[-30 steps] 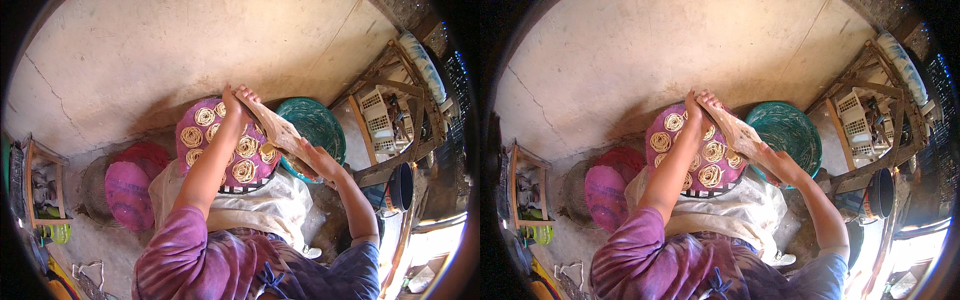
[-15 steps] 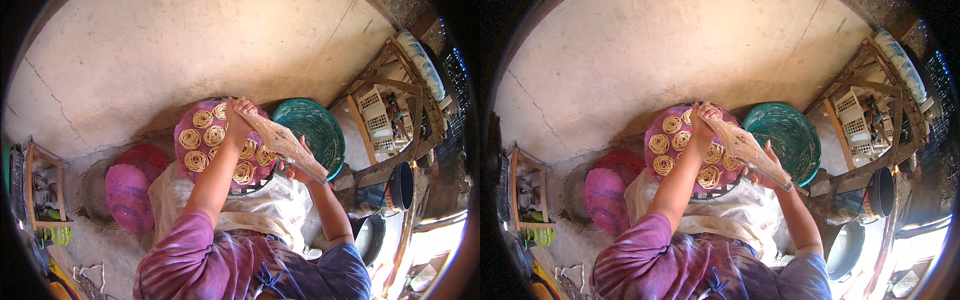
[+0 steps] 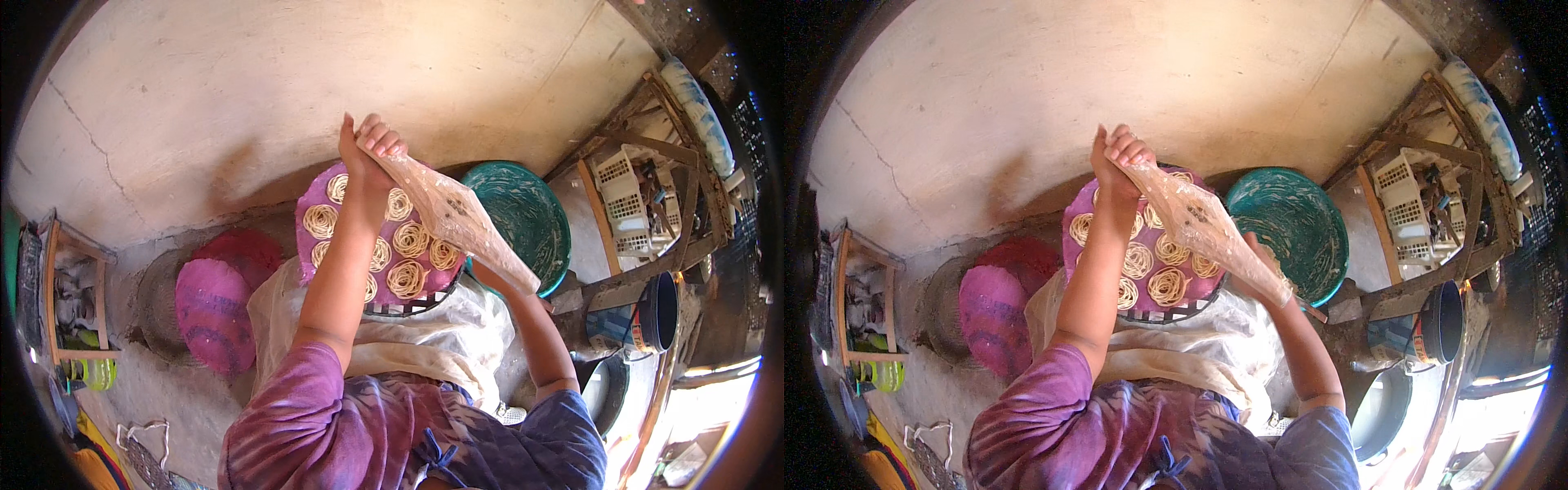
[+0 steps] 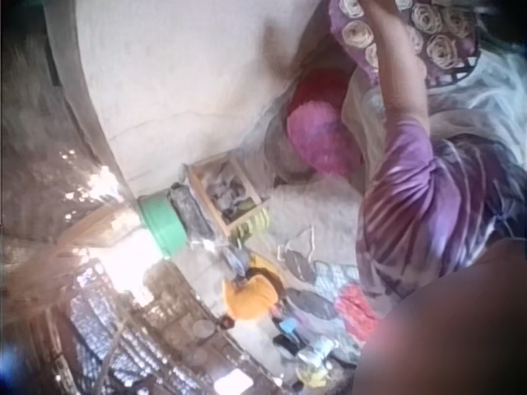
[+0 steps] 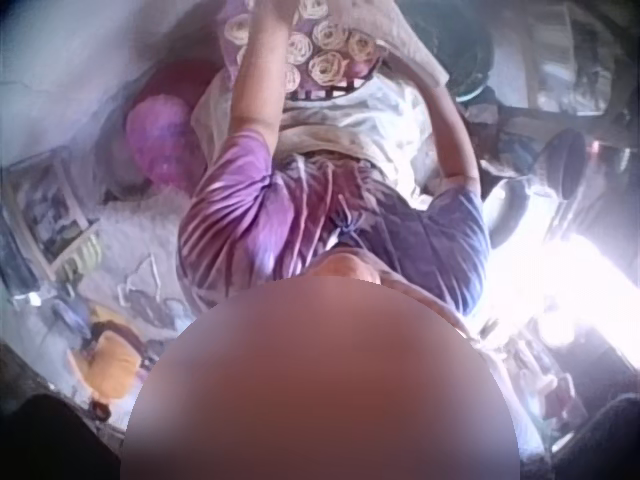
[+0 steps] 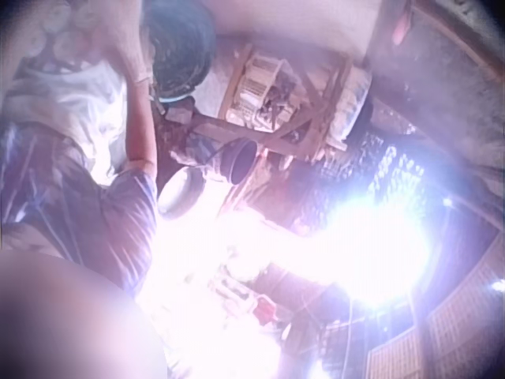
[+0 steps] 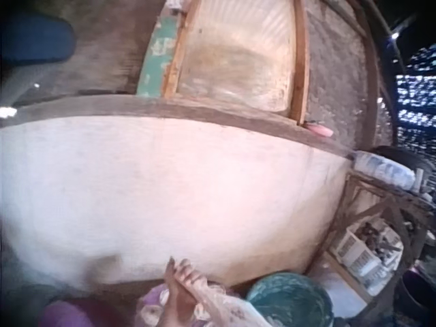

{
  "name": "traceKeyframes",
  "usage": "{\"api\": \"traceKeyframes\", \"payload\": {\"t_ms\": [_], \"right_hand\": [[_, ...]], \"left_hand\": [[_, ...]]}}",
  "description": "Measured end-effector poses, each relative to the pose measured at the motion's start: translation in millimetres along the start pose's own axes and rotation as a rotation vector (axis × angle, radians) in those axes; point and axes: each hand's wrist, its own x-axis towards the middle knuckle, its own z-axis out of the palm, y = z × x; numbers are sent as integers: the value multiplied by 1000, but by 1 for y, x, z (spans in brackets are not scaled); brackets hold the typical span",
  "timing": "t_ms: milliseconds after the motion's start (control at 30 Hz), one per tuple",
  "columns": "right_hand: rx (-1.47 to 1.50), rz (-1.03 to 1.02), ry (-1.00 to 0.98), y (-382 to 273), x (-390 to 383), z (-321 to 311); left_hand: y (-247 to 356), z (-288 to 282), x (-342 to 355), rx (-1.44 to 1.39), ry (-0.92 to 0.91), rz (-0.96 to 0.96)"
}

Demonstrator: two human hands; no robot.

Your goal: The person uses a handheld extruder to press dough into spiral noodles onto a pink tray. They repeatedly scoop dough from a green bowl, load it into the extruder, and form spirals on the tray.

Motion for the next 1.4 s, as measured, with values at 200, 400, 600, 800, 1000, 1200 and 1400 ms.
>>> {"api": "traceKeyframes", "payload": {"t_ms": [200,400,600,800,1000,1200,1400], "right_hand": [[852,66,-390,-30,-28,-16],[1236,241,-380,-50,-88,68],[1805,427,-130,-29,-113,43],[1559,132,124,-29,-110,-16],[1472,-45,127,-25,-99,-31],[1541,-59,130,-24,-95,-28],[1501,69,268,-25,-108,-35]], "left_hand": [[19,103,-46,444,193,116],[136,-6,-177,1510,513,637],[269,-182,-442,2743,1579,-33],[314,-182,-570,1661,2723,-44],[367,-173,-636,2201,1924,493],[343,-136,-606,2381,1821,376],[325,13,-473,3191,1555,585]]}}
